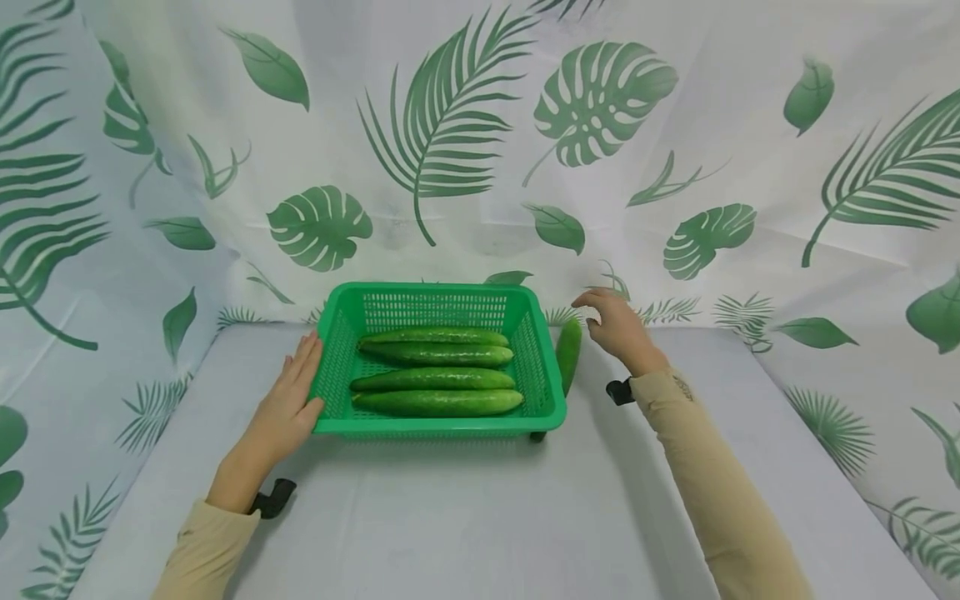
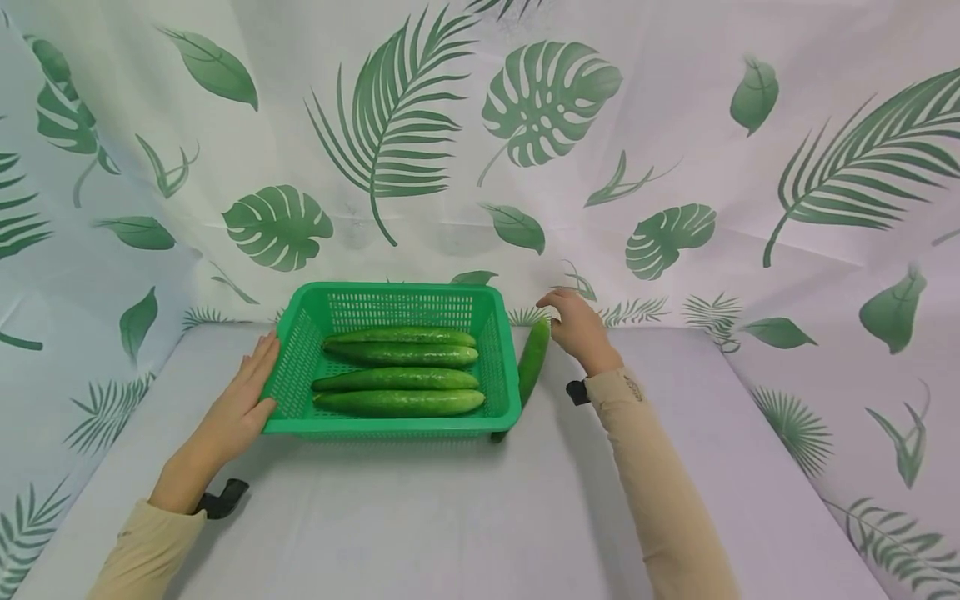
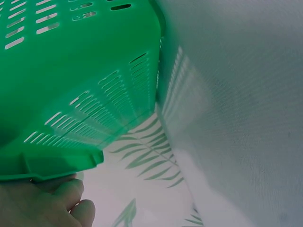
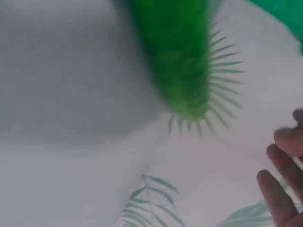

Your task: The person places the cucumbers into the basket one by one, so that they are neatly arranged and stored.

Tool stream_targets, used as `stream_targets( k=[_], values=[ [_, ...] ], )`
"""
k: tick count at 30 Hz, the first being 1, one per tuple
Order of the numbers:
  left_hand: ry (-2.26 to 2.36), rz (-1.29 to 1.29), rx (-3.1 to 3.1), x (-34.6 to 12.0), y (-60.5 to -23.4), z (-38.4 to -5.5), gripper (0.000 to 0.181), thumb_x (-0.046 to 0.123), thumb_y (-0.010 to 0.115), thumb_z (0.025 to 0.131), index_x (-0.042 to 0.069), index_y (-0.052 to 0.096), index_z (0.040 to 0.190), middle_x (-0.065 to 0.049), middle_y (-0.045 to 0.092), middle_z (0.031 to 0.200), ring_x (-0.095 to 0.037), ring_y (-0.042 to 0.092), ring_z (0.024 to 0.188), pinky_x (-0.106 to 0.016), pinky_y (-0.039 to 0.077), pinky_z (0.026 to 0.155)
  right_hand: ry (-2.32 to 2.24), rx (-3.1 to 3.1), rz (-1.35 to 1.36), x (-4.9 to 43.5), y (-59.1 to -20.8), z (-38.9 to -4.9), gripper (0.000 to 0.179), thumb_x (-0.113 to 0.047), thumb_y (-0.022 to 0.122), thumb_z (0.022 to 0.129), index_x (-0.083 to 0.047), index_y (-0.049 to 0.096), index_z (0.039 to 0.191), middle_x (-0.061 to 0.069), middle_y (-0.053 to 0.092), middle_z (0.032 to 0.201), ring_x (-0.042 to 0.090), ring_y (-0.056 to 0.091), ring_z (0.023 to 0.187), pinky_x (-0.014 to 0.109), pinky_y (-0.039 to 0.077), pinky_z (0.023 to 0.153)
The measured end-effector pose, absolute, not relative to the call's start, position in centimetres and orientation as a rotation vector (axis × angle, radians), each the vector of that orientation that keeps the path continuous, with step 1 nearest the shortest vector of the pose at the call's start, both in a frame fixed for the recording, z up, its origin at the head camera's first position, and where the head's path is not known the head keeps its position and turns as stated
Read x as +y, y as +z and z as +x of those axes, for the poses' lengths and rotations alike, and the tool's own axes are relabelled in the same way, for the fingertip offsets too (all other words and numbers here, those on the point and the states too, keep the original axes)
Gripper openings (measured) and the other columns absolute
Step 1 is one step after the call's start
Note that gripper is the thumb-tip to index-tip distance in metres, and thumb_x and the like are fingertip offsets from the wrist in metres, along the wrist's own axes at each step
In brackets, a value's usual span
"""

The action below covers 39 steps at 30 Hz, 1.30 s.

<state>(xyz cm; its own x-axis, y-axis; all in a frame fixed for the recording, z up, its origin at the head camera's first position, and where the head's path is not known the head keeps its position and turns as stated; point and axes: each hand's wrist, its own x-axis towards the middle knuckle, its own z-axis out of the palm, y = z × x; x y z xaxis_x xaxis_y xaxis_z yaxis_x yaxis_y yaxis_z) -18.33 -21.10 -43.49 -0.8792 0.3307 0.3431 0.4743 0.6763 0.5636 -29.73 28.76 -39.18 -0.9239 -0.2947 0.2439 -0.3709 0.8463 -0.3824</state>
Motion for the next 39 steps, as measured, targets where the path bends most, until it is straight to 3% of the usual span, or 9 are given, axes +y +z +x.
stream_targets(
  k=[7, 20, 25, 35, 37, 39],
  values=[
    [-0.99, -0.665, -2.655, -21.2, -43.5, -18.4, 0.075, -0.002, 0.044, 0.085, -0.01, 0.016, 0.154, -0.026, 0.011, 0.162, -0.041, 0.009, 0.149, -0.053, 0.008, 0.12, 0.34, -3.049, 0.655, 29.0, -41.4, -30.6, 0.058, 0.027, 0.048, 0.076, 0.003, 0.064, 0.127, 0.025, 0.049, 0.143, 0.044, 0.042, 0.134, 0.051, 0.051, 0.088],
    [-0.98, -0.645, -2.68, -21.3, -43.7, -18.4, 0.074, -0.001, 0.043, 0.087, -0.01, 0.015, 0.154, -0.024, 0.01, 0.163, -0.039, 0.008, 0.15, -0.054, 0.007, 0.12, 0.318, -2.983, 0.703, 31.6, -43.6, -28.4, 0.046, 0.019, 0.073, 0.072, 0.0, 0.07, 0.114, 0.023, 0.062, 0.124, 0.044, 0.053, 0.121, 0.056, 0.048, 0.097],
    [-0.993, -0.643, -2.681, -21.3, -43.7, -18.4, 0.075, -0.001, 0.044, 0.087, -0.009, 0.014, 0.155, -0.024, 0.01, 0.163, -0.04, 0.008, 0.15, -0.053, 0.007, 0.12, 0.415, -2.971, 0.669, 34.3, -44.5, -25.8, 0.038, 0.014, 0.075, 0.074, -0.002, 0.071, 0.108, 0.023, 0.062, 0.12, 0.045, 0.053, 0.119, 0.061, 0.044, 0.098],
    [-1.006, -0.649, -2.689, -21.2, -43.7, -18.5, 0.074, -0.001, 0.042, 0.088, -0.008, 0.013, 0.155, -0.02, 0.006, 0.164, -0.038, 0.005, 0.15, -0.051, 0.005, 0.121, 0.965, -3.016, 0.367, 40.7, -44.9, -18.7, 0.038, -0.002, 0.077, 0.081, 0.001, 0.069, 0.118, 0.026, 0.062, 0.124, 0.047, 0.05, 0.12, 0.066, 0.04, 0.099],
    [-1.006, -0.647, -2.696, -21.3, -43.7, -18.5, 0.074, -0.001, 0.042, 0.088, -0.007, 0.012, 0.155, -0.019, 0.005, 0.164, -0.037, 0.004, 0.151, -0.05, 0.004, 0.121, 1.036, -3.034, 0.287, 41.5, -44.8, -17.8, 0.04, -0.007, 0.079, 0.08, -0.001, 0.07, 0.119, 0.025, 0.061, 0.126, 0.04, 0.052, 0.118, 0.061, 0.045, 0.096],
    [-0.999, -0.646, -2.697, -21.3, -43.7, -18.6, 0.075, -0.001, 0.042, 0.088, -0.008, 0.011, 0.155, -0.02, 0.005, 0.164, -0.037, 0.004, 0.151, -0.05, 0.004, 0.121, 1.092, -3.039, 0.229, 42.2, -44.8, -17.0, 0.042, -0.011, 0.08, 0.081, -0.002, 0.07, 0.121, 0.023, 0.06, 0.128, 0.028, 0.054, 0.115, 0.049, 0.05, 0.093]
  ],
)
